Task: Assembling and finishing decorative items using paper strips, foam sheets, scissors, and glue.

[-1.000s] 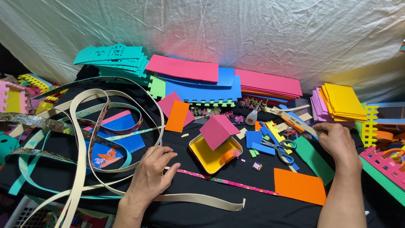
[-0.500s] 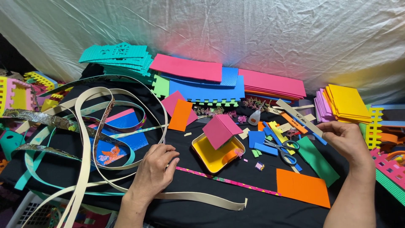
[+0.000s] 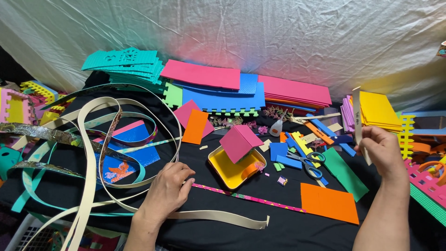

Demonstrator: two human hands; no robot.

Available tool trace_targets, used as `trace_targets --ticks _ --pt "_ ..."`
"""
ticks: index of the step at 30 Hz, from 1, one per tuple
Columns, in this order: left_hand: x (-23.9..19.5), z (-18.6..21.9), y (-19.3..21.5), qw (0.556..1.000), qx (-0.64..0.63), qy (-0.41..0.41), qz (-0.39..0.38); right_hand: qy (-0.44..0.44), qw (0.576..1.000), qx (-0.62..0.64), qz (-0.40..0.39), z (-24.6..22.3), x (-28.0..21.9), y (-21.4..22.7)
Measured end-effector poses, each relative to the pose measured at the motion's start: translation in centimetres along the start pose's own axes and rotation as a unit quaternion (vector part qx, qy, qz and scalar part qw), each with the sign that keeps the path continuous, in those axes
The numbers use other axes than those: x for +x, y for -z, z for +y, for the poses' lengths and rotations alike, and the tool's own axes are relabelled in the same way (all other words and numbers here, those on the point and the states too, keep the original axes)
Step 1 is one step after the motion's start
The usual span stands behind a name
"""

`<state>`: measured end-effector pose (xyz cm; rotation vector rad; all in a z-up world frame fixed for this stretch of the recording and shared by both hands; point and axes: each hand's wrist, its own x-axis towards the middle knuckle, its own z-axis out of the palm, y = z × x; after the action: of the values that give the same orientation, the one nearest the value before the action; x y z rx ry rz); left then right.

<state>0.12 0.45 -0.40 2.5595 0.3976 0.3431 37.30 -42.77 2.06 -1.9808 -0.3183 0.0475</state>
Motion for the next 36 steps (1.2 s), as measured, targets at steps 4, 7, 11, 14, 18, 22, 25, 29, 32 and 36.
trace_targets --ticks 4,7,11,14,18,22,25,29,32,36 --pt "0.0 -0.1 -0.3 1.0 -0.001 -0.022 0.011 -0.034 0.996 -0.063 -0.05 -1.8 -0.8 -1.0" --pt "0.0 -0.2 -0.7 1.0 0.005 -0.013 -0.028 0.002 0.998 -0.059 -0.025 -0.6 -0.4 -0.6" --pt "0.2 0.1 -0.5 0.99 0.051 0.041 -0.124 -0.055 0.994 -0.09 0.01 0.5 -0.1 -0.3" --pt "0.5 0.8 -0.2 0.986 0.061 0.051 -0.144 -0.071 0.993 -0.092 0.0 0.6 -0.1 -0.6" --pt "0.8 1.2 -0.2 0.978 0.098 0.057 -0.178 -0.059 0.995 -0.075 -0.032 1.7 0.4 -0.4" --pt "0.8 1.4 -0.3 0.973 0.115 0.062 -0.188 -0.082 0.996 -0.026 -0.032 0.1 -0.2 -0.9" --pt "1.0 1.5 -0.1 0.97 0.123 0.064 -0.202 -0.057 0.998 0.006 -0.017 0.2 0.1 -0.7" --pt "0.9 1.5 0.3 0.969 0.114 0.073 -0.204 0.005 0.999 0.043 0.032 -1.2 -0.4 -1.0" --pt "0.7 0.9 0.2 0.973 0.111 0.074 -0.189 0.04 0.996 0.031 0.069 -1.4 -0.6 -1.2" --pt "0.7 0.7 0.2 0.977 0.108 0.078 -0.167 0.107 0.988 0.004 0.11 -1.1 -0.6 -1.0"
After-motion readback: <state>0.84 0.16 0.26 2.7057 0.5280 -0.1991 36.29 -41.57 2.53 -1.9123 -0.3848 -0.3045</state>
